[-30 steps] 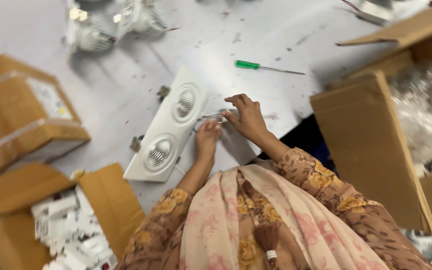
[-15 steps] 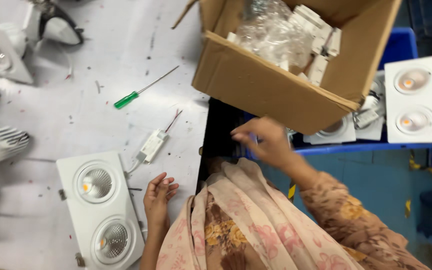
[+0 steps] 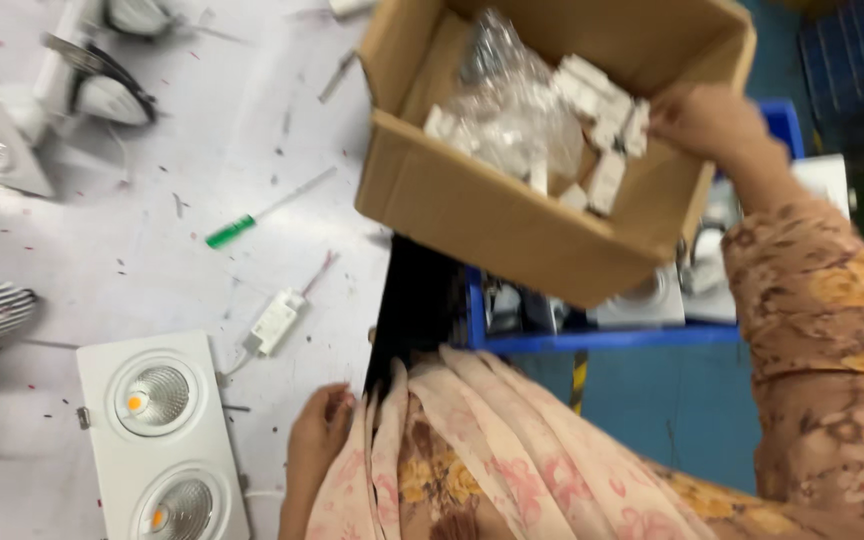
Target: The person is assembling light fixtures by connecting wires to components with a screwdriver and by hand, then reaching into a box to retrieve more parts.
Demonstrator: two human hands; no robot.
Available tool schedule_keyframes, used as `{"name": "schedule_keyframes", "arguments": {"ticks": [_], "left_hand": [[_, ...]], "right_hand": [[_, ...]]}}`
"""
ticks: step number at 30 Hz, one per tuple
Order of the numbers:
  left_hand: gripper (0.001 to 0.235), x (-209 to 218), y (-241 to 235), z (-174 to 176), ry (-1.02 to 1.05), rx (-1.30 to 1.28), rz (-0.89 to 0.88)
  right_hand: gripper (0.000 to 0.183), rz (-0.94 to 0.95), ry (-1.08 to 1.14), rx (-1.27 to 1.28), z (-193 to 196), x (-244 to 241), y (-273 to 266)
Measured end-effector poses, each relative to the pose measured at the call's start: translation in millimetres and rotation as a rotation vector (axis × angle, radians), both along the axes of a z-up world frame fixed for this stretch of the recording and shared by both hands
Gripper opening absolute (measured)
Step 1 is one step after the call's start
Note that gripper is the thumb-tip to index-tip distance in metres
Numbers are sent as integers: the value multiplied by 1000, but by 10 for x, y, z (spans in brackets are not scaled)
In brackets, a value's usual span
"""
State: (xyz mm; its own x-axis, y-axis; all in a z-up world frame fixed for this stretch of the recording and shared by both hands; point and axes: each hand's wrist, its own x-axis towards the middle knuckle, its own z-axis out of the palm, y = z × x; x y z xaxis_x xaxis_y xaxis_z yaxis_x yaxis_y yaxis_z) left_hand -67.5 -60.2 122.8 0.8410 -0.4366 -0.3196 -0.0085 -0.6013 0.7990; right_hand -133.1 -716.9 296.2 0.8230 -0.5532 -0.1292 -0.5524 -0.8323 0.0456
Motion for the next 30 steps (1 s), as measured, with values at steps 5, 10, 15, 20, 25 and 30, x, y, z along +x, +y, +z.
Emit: {"name": "schedule_keyframes", "arguments": {"ticks": [5,10,15,20,25,30], "left_hand": [[31,-193,-277,142,66,39,24],[33,-407,-433,54,128,107,100],[35,-592,-344,-302,116,83,93],[33,-761,-404,-224,-4,127,150],[32,-859,-524,67,49,191,205],[30,-995,-409,169,69,214,222]], "right_hand": [[46,-65,278,-61,-820,615,-734],[40,-17,478,-183,-1316,894,-831],[31,170,496,-270,-1500,630,-993],[38,270,504,-205,-1692,936,-912],[42,485,701,-239,-1576,970,-892],[41,729,848,-358,-1494,938,-853]]}}
